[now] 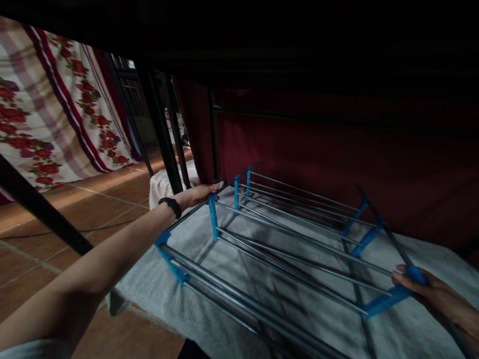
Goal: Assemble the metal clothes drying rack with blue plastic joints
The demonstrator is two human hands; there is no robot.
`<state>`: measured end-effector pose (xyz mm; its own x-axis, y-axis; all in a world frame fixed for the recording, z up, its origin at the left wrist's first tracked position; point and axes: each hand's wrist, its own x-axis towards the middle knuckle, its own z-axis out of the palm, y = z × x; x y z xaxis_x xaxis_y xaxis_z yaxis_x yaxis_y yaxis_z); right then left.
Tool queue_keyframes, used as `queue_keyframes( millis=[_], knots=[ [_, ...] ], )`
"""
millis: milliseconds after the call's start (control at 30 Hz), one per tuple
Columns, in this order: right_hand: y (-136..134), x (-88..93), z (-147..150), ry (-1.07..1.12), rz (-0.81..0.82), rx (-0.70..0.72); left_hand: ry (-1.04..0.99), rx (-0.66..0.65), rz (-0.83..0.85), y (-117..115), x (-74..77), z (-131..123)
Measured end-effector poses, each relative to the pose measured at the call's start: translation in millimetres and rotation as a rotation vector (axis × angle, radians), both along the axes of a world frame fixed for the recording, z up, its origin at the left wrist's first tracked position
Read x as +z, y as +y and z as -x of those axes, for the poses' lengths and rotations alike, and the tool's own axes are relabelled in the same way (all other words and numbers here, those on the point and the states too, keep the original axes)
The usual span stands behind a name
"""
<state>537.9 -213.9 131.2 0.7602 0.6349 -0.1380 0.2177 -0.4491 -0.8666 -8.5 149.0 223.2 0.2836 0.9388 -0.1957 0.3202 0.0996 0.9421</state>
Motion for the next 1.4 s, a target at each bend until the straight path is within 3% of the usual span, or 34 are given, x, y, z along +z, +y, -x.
queue_keyframes(
  millis=[100, 200, 633, 967, 1233, 1400],
  knots=[
    [-1.5, 4.1, -5.7, 0.113, -0.018, -0.016, -0.115, -0.058, 0.226, 2.3, -14.6, 3.0],
    [-0.6, 11.3, -11.1, 0.196, 0.015, -0.014, -0.14, -0.071, 0.281, 4.2, -20.3, 2.9],
    [-2.4, 16.6, -9.4, 0.304, 0.07, -0.041, -0.155, -0.108, 0.268, 11.1, -23.1, -2.4],
    [-1.1, 25.9, -5.7, 0.245, 0.096, 0.0, -0.152, -0.14, 0.284, 7.5, -20.3, 3.5],
    [-2.2, 13.1, -3.1, 0.139, 0.001, 0.015, -0.198, -0.095, 0.29, 4.3, -23.2, 1.3],
    [-6.0, 15.2, 5.6, 0.063, 0.04, 0.059, -0.239, -0.072, 0.298, 4.4, -24.2, 0.2]
  ],
)
